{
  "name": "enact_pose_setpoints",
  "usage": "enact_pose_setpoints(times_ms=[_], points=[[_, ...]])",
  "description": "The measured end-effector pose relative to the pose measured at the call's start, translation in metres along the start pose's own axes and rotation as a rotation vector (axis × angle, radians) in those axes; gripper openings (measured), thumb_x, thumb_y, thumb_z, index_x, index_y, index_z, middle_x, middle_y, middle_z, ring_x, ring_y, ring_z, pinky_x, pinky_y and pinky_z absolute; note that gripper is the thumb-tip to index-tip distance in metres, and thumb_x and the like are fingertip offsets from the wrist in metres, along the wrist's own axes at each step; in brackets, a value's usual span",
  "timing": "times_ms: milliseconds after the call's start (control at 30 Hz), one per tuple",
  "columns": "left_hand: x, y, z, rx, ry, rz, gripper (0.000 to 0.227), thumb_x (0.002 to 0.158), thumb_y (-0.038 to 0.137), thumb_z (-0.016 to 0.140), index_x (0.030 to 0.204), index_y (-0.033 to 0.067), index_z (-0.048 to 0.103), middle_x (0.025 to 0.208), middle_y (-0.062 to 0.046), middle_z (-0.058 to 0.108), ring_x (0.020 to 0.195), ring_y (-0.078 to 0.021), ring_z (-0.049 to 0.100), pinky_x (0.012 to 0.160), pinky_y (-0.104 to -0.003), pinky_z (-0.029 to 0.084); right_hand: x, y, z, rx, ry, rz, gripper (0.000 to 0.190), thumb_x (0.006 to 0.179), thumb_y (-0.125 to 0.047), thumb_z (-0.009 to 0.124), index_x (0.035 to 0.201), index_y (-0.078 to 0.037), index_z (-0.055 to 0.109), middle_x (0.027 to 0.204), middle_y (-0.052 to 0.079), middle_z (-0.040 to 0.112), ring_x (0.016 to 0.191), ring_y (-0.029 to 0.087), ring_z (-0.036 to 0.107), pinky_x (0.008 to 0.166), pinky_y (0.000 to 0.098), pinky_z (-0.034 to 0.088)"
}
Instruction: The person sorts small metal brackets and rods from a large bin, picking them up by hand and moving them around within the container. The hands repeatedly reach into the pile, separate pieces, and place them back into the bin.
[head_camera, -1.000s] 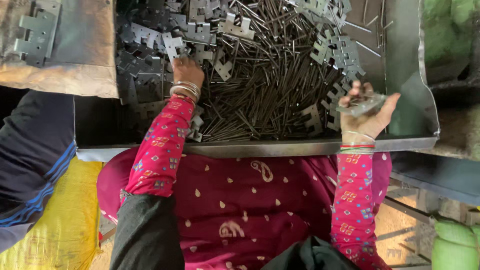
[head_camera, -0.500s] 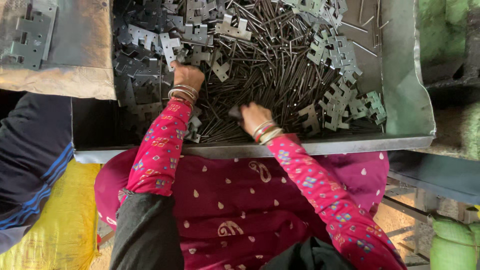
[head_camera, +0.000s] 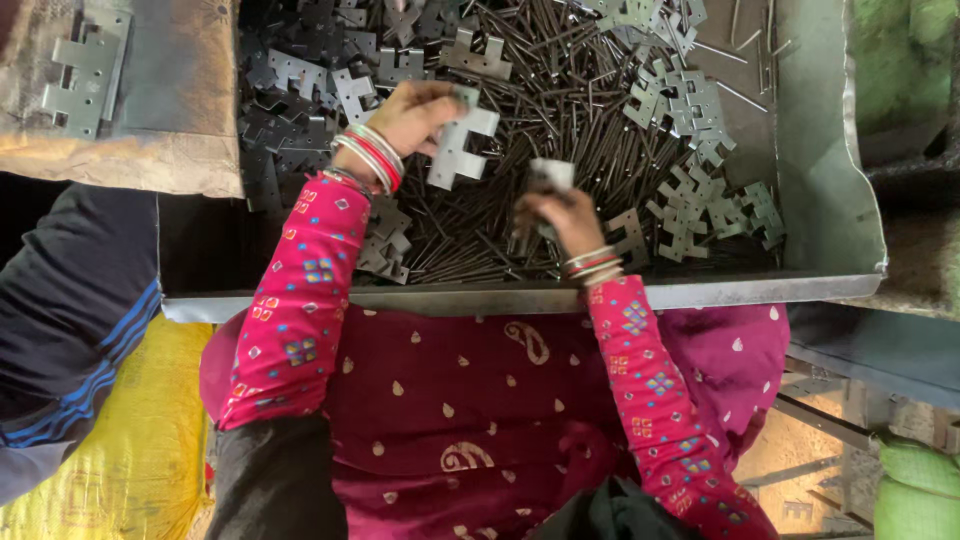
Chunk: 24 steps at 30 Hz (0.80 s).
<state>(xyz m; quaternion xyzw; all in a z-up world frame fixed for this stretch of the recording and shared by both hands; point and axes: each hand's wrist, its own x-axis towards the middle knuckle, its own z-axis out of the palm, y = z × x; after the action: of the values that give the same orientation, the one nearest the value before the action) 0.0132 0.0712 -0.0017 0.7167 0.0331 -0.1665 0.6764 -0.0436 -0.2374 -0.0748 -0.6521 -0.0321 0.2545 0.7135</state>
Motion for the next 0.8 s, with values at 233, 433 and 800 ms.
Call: enact_pose_setpoints(times_ms=[233,433,800], points=[[-0.019,-0.018,0.079,-0.186,0.088,-0.053,0.043,0.089,0.032,0.064,0.12,0.0022,0.062,0.094,-0.01,0.078,0.062,-0.0225,0.072,0.048,-0.04,0.06,-0.031,-0.029,-0.013,0.526,0.002,0.15,0.05,0.095,-0.039,0.059,0.133,-0.006,0.06,0.119,0.013,0.072,0.1,0.026,0.072,0.087,0.0498,0.062],[-0.049,-0.064,0.163,0.686,0.178,0.284,0.032,0.098,0.025,0.064,0.119,0.0022,0.057,0.079,-0.027,0.071,0.074,-0.0471,0.069,0.065,-0.056,0.056,-0.038,-0.012,0.034,0.5,0.206,0.156,0.064,0.105,-0.057,0.054,0.139,-0.004,0.063,0.123,0.007,0.069,0.103,0.016,0.069,0.089,0.037,0.057],[-0.033,-0.036,-0.154,1.725,1.056,0.124,0.014,0.085,0.021,0.075,0.079,0.0109,0.069,0.075,-0.01,0.067,0.064,-0.0269,0.067,0.054,-0.04,0.053,-0.034,-0.009,-0.135,-1.333,0.391,-0.227,0.045,0.089,-0.043,0.085,0.111,-0.004,0.077,0.091,0.017,0.075,0.084,0.035,0.072,0.073,0.045,0.056]])
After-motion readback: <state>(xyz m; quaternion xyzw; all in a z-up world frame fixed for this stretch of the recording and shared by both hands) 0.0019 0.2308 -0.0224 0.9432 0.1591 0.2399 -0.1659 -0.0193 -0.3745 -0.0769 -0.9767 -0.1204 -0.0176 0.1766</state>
